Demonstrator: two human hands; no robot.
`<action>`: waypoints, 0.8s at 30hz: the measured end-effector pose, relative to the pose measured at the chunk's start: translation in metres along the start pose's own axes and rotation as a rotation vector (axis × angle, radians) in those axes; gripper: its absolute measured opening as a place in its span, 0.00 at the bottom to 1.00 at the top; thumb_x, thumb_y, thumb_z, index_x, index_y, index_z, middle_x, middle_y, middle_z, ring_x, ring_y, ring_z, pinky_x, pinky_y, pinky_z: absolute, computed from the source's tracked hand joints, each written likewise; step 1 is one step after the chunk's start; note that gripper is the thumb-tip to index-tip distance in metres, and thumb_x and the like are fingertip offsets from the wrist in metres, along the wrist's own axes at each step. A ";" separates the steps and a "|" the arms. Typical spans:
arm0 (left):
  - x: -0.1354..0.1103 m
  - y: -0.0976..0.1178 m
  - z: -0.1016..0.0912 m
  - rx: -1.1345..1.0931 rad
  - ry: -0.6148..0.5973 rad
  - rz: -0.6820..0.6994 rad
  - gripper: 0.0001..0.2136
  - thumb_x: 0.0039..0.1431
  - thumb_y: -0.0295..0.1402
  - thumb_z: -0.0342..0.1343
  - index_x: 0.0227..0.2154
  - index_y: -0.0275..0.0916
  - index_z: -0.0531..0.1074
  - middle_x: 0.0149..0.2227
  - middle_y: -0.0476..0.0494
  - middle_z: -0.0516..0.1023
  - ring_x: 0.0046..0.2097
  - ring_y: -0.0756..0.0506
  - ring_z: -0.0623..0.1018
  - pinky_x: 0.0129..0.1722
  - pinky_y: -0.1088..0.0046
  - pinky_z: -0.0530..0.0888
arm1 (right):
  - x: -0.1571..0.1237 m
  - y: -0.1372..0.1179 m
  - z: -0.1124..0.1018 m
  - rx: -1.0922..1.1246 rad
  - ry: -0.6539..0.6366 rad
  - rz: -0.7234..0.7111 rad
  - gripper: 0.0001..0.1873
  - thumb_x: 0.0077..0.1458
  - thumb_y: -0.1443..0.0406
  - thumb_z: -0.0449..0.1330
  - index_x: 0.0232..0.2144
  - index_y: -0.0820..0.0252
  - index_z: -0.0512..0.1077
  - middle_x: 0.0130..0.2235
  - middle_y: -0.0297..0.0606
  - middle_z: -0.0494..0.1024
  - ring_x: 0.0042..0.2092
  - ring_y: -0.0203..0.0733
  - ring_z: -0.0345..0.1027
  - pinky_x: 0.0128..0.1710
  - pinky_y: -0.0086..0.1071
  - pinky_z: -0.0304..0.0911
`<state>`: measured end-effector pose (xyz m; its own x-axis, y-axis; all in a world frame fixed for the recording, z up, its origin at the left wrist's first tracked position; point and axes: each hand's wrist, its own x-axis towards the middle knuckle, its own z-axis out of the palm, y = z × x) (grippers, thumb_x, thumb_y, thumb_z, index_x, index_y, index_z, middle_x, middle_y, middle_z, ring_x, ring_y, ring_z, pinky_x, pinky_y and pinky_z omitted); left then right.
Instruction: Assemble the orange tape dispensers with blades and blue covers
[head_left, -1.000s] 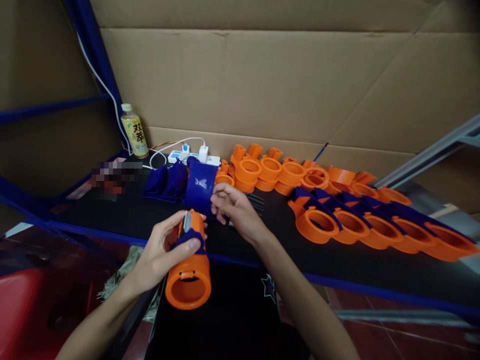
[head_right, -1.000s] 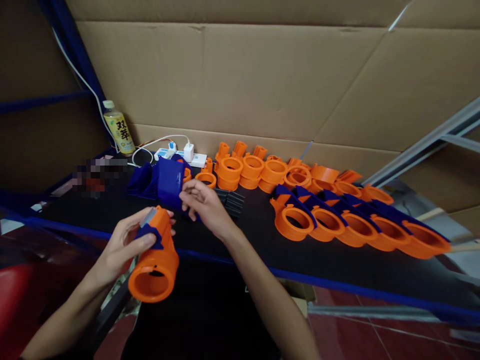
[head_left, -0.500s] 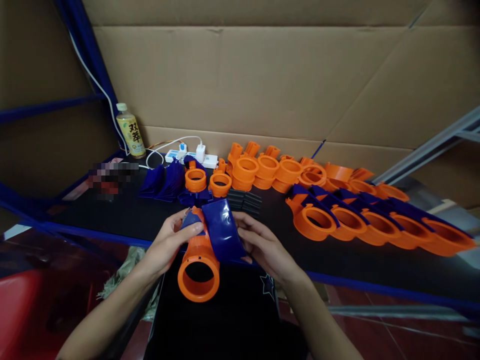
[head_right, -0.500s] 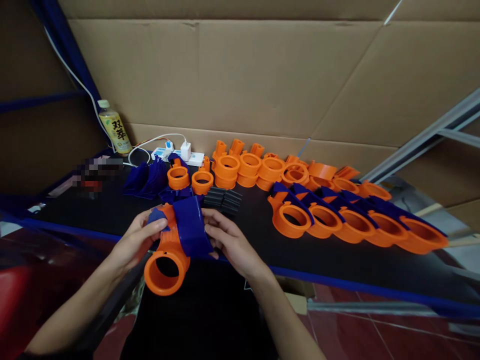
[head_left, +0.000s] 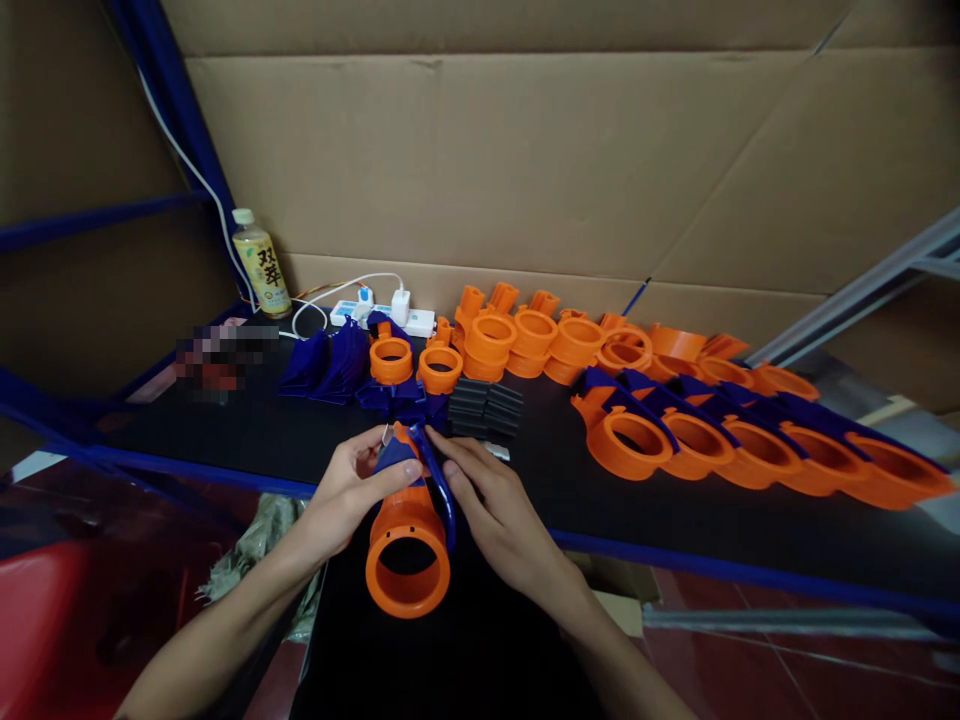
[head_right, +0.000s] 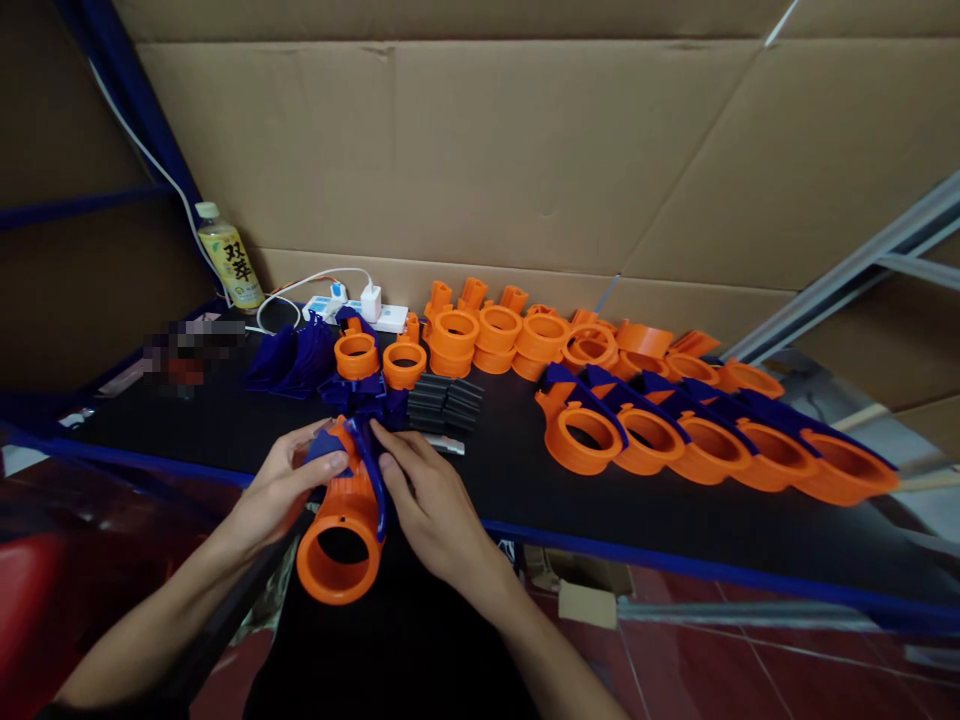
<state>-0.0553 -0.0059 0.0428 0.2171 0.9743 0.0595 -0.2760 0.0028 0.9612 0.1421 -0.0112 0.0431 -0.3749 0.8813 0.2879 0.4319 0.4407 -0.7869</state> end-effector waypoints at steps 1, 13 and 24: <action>0.000 -0.001 0.000 0.004 0.000 0.008 0.14 0.51 0.37 0.69 0.40 0.37 0.78 0.36 0.45 0.80 0.39 0.45 0.78 0.41 0.74 0.74 | 0.000 -0.001 0.000 0.019 0.001 0.003 0.24 0.68 0.60 0.51 0.64 0.49 0.64 0.56 0.41 0.74 0.56 0.44 0.68 0.59 0.40 0.61; 0.004 -0.011 0.001 -0.120 0.116 0.014 0.19 0.54 0.40 0.66 0.48 0.40 0.76 0.44 0.42 0.79 0.42 0.45 0.77 0.40 0.73 0.74 | -0.012 -0.010 -0.010 -0.038 0.058 -0.031 0.24 0.63 0.59 0.59 0.61 0.44 0.69 0.57 0.38 0.74 0.57 0.46 0.68 0.59 0.42 0.62; -0.001 -0.014 0.005 -0.062 0.112 0.020 0.20 0.53 0.41 0.67 0.47 0.38 0.77 0.44 0.41 0.79 0.42 0.44 0.77 0.43 0.72 0.74 | -0.020 -0.009 0.000 -0.095 0.130 -0.036 0.24 0.63 0.59 0.59 0.61 0.44 0.69 0.55 0.39 0.74 0.56 0.47 0.68 0.57 0.40 0.64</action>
<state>-0.0472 -0.0078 0.0303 0.1057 0.9934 0.0446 -0.3377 -0.0063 0.9412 0.1455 -0.0331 0.0447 -0.2851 0.8765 0.3880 0.4978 0.4813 -0.7215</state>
